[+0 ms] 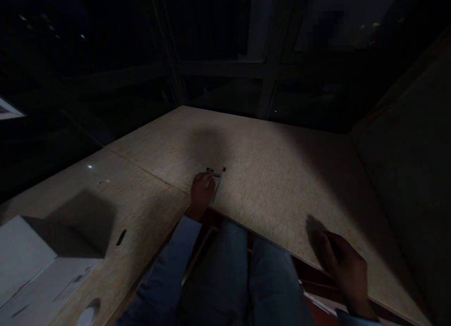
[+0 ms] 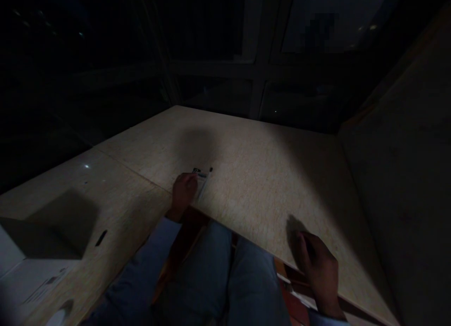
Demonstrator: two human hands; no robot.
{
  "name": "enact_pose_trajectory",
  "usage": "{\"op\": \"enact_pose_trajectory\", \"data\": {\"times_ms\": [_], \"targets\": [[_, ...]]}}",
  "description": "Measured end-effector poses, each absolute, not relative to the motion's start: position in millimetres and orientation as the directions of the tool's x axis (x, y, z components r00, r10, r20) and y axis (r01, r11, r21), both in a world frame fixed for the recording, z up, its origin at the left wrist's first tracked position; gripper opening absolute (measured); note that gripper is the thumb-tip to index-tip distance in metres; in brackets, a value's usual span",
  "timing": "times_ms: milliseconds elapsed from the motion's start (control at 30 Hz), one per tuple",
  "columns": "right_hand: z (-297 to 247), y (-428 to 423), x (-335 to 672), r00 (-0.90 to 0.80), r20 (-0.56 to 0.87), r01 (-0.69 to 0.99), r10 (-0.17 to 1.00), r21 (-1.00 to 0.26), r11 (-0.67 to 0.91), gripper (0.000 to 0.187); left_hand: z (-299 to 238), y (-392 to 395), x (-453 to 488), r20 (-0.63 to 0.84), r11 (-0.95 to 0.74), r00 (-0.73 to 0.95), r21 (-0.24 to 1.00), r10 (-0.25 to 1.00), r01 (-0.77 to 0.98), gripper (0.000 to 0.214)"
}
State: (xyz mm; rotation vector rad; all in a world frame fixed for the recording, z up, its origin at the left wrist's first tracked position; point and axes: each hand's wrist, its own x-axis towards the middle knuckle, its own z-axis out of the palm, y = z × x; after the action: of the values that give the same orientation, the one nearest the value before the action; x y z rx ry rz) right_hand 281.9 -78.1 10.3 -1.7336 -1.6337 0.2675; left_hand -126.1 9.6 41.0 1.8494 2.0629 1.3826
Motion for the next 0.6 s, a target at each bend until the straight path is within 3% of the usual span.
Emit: {"op": "enact_pose_trajectory", "data": {"times_ms": [167,300,467,600], "targets": [[12,-78,282,0.180,0.288,0.775,0.941,-0.631,0.044,0.071,32,22,-170,0.341,0.176,-0.347,0.444,0.874,0.879,0.026],[16,-79,280,0.184,0.275,0.780,0.944,-0.625,0.030,0.074,31,20,-168,0.215,0.238,-0.364,0.452,0.906,0.860,0.020],[18,-79,279,0.185,0.262,0.788,0.947,-0.615,0.016,0.079,35,14,-156,0.289,0.189,-0.464,0.643,0.837,0.742,0.025],[15,-78,280,0.178,0.277,0.794,0.944,-0.607,0.029,0.076,37,7,-138,0.277,-0.017,-0.520,0.893,0.808,0.449,0.027]]}}
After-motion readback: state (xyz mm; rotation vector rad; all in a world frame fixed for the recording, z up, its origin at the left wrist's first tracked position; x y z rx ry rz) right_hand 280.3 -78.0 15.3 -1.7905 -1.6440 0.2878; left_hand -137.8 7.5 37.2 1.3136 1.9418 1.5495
